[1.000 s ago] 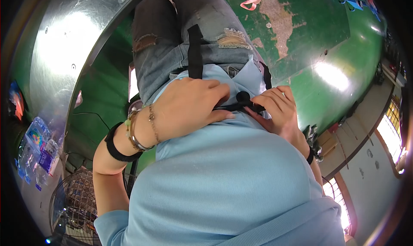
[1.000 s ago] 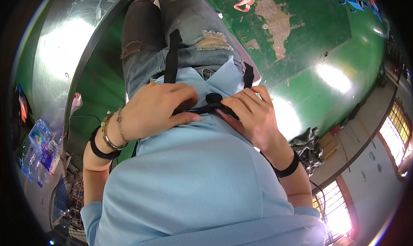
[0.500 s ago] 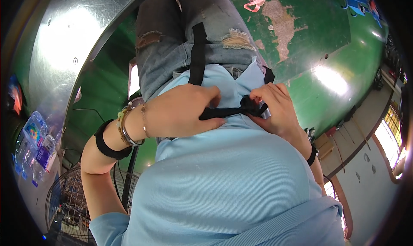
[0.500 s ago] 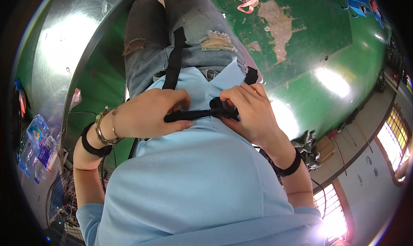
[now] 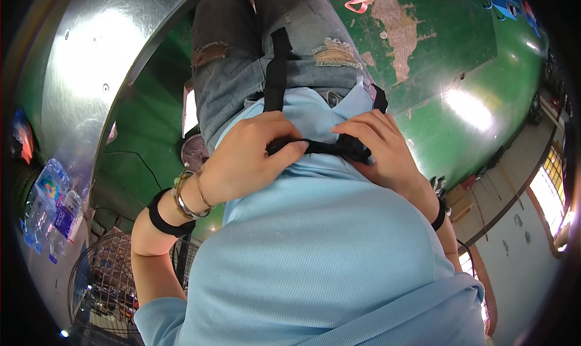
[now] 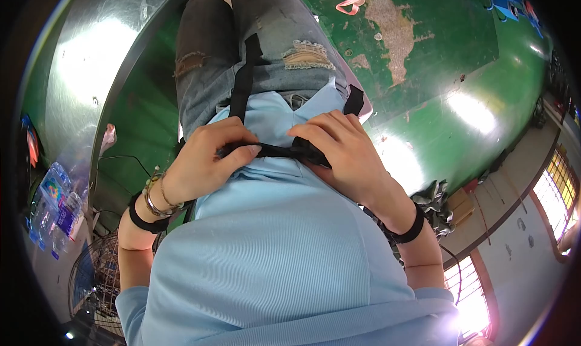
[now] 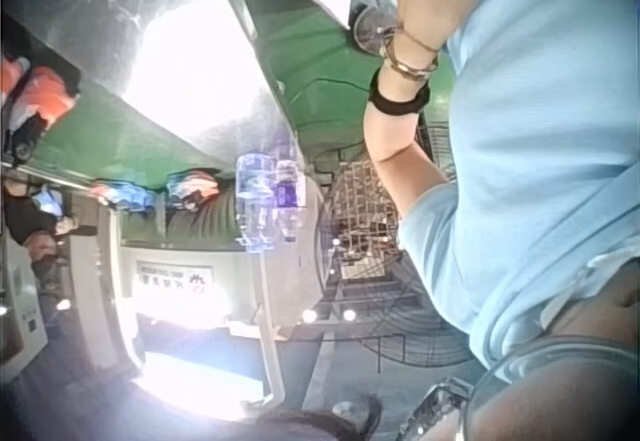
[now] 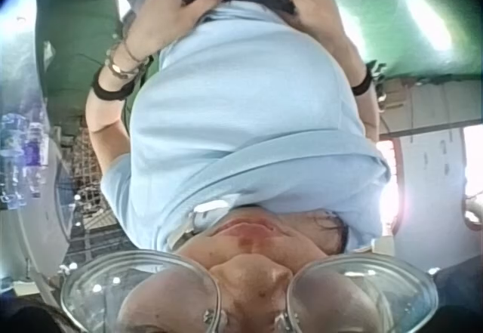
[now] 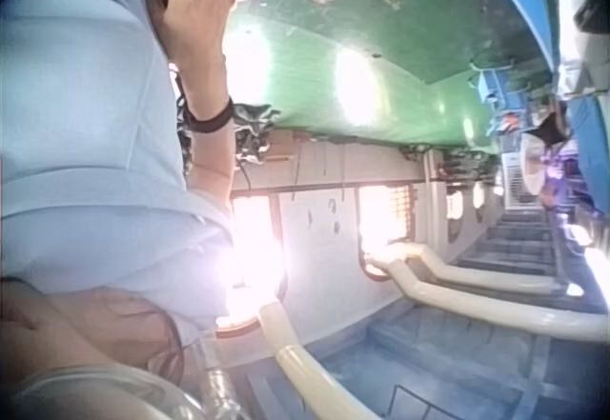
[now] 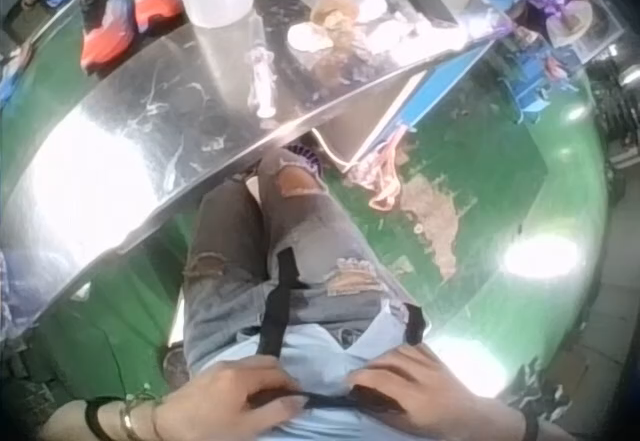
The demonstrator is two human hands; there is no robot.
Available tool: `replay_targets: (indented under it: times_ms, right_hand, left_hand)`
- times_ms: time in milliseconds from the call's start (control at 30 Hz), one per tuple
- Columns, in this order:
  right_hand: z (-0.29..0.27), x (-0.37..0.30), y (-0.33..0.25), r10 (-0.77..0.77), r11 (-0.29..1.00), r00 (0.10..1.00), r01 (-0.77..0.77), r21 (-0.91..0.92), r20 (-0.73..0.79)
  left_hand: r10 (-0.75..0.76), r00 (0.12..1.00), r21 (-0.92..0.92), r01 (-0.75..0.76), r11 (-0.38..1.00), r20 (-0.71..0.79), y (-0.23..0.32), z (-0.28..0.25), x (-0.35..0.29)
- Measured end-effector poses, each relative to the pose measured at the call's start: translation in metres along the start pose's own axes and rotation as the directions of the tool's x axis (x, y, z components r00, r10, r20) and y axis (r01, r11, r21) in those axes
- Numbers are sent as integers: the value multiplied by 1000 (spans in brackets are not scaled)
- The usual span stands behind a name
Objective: Apply adhesive to the edges of shoe soles using a syringe and wiping with a cloth.
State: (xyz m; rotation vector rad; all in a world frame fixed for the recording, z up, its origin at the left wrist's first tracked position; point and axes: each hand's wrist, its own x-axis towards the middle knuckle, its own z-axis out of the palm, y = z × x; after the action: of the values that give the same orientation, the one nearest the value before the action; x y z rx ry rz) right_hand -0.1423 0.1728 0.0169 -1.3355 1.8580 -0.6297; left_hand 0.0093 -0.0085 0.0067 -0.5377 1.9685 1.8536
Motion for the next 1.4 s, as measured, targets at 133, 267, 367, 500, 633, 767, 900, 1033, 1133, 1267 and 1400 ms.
replay_targets:
  times_ms: [133,267,367,500,633,767,900,1033,1133,1267,1400]
  right_hand:
    - [4,0,2,-25,1000,999,25,17,-38]
    - [4,1,0,-17,1000,999,17,-8,-39]
    - [3,2,-1,-51,998,997,49,-41,-51]
    - [-1,3,-5,-77,991,996,72,-115,-40]
    - [-2,2,-4,-115,978,993,111,-176,-17]
    - [3,4,-2,-163,981,985,155,-119,-56]
    - [4,-3,0,-128,991,991,126,-51,-36]
    - [-4,-5,-4,-139,987,990,137,-85,-21]
    - [-3,-11,0,-163,982,984,155,-110,-67]
    - [2,-17,-1,-130,988,981,116,-102,-142]
    - [0,-13,-2,-132,988,976,115,-107,-174]
  left_hand:
    - [189,960,233,-139,963,-206,-6,9,-6]
    - [322,896,410,-182,894,-305,-5,12,-8]
    - [447,819,500,-235,833,-359,-6,14,-9]
    - [506,778,568,-240,787,-372,-8,15,-12]
    - [597,692,687,-200,698,-405,-11,14,-12]
    - [555,679,650,-150,745,-480,-16,18,-10]
    - [352,801,559,-27,829,-483,2,19,-1]
    - [330,932,692,-138,709,-151,22,10,11]
    - [353,913,814,-360,456,206,23,8,27]
    - [449,891,742,-343,576,63,16,11,19]
    - [351,933,710,-197,676,-75,20,10,10]
